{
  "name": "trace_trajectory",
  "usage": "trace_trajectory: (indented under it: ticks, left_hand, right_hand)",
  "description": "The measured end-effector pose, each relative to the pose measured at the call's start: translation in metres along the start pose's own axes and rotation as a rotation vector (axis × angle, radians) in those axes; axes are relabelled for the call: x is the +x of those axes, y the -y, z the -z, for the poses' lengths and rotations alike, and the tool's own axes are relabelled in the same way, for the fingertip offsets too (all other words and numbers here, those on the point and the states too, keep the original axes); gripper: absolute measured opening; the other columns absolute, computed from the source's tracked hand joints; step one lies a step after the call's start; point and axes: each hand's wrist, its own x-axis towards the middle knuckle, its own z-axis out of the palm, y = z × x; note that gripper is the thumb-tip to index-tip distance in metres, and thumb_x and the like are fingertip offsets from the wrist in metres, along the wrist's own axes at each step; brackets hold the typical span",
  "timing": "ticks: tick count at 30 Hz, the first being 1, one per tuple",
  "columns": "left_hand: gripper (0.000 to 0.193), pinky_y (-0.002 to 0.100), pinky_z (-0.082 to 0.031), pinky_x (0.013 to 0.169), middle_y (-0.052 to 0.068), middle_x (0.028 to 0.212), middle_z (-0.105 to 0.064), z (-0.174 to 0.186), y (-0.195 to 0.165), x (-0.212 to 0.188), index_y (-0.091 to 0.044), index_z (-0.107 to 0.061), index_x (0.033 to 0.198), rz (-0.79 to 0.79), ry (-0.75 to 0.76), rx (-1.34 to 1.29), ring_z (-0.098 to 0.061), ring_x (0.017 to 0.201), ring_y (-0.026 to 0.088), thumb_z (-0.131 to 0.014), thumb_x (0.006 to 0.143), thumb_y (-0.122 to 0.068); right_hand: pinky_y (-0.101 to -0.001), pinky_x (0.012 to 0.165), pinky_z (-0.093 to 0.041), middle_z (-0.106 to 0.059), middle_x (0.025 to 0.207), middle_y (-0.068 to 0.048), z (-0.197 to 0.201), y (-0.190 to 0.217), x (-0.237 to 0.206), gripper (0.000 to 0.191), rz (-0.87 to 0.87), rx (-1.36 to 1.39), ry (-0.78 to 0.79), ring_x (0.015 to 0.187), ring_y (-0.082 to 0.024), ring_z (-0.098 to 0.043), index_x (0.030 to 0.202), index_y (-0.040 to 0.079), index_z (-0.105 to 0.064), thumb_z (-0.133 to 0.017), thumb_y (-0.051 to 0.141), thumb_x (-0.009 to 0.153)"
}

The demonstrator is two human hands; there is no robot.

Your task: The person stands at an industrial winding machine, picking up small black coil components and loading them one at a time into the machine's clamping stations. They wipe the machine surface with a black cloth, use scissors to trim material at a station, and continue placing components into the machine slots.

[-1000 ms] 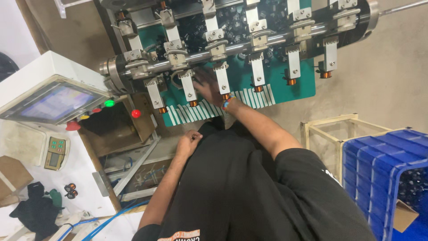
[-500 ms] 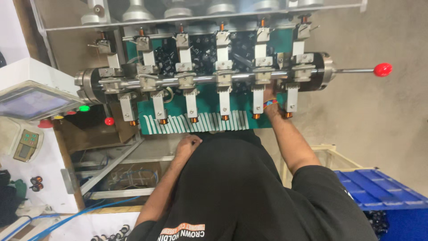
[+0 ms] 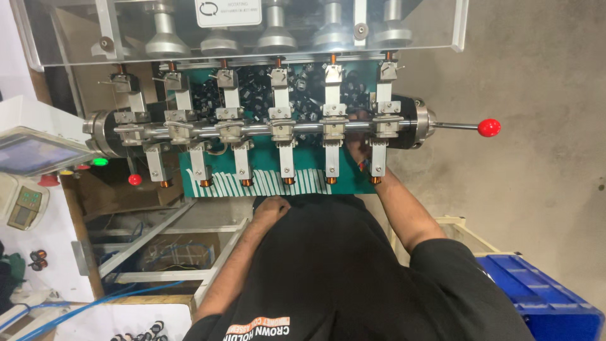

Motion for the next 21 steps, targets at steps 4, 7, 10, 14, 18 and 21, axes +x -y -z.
trace_trajectory:
  ticks: [4, 7, 10, 14, 18, 21]
  left_hand:
    - [0.022, 0.045, -0.052, 0.091, 0.015, 0.109, -0.073, 0.027, -0.022, 0.001, -0.007, -0.075, 0.105, 0.114, 0.112, -0.052, -0.068, 0.103, 0.036, -0.061, 0.095, -0.022]
    - [0.024, 0.045, -0.052, 0.092, 0.016, 0.109, -0.073, 0.065, -0.066, 0.003, -0.007, -0.074, 0.110, 0.072, 0.234, -0.049, -0.067, 0.105, 0.036, -0.059, 0.098, -0.022]
    - [0.023, 0.043, -0.053, 0.089, 0.014, 0.104, -0.074, 0.109, -0.125, 0.005, -0.006, -0.073, 0.108, -0.062, 0.299, -0.089, -0.069, 0.102, 0.033, -0.058, 0.100, -0.021]
    - [0.022, 0.038, -0.056, 0.079, 0.011, 0.097, -0.073, 0.160, -0.200, 0.025, -0.005, -0.072, 0.107, -0.243, 0.265, -0.267, -0.072, 0.090, 0.028, -0.057, 0.100, -0.020]
    - [0.019, 0.036, -0.057, 0.069, 0.009, 0.095, -0.072, 0.172, -0.254, 0.060, -0.006, -0.071, 0.105, -0.269, 0.072, -0.309, -0.073, 0.082, 0.024, -0.061, 0.100, -0.021]
    - [0.015, 0.039, -0.054, 0.074, 0.009, 0.096, -0.072, 0.167, -0.275, 0.092, -0.007, -0.072, 0.104, -0.460, -0.246, -0.118, -0.070, 0.085, 0.029, -0.066, 0.101, -0.020]
  right_hand:
    - [-0.0472, 0.091, -0.051, -0.066, 0.116, -0.017, 0.021, 0.003, -0.077, 0.046, -0.031, 0.224, 0.171, 0.106, -0.036, -0.062, 0.133, 0.008, -0.058, -0.067, 0.009, 0.088]
    - [-0.0441, 0.080, -0.052, -0.068, 0.095, -0.015, 0.070, 0.004, -0.118, 0.043, -0.212, 0.502, 0.570, 0.091, -0.033, -0.067, 0.116, 0.008, -0.060, -0.078, 0.011, 0.077]
    - [-0.0329, 0.070, -0.053, -0.065, 0.078, -0.006, 0.149, -0.008, -0.119, 0.038, -0.382, 0.713, 0.846, 0.073, -0.017, -0.064, 0.110, 0.010, -0.060, -0.079, 0.010, 0.077]
    - [-0.0271, 0.072, -0.050, -0.060, 0.088, 0.000, 0.282, -0.029, -0.082, 0.032, -0.204, 0.905, 1.051, 0.082, -0.008, -0.054, 0.113, 0.009, -0.063, -0.077, 0.010, 0.084]
    - [-0.0316, 0.069, -0.052, -0.064, 0.090, -0.002, 0.379, -0.019, -0.039, 0.062, -0.217, 0.575, 0.846, 0.079, -0.016, -0.058, 0.119, 0.014, -0.062, -0.089, 0.025, 0.064]
    - [-0.0363, 0.072, -0.054, -0.064, 0.099, -0.006, 0.408, -0.010, -0.007, 0.070, -0.159, 0.262, 0.676, 0.083, -0.022, -0.064, 0.120, 0.013, -0.061, -0.089, 0.039, 0.062]
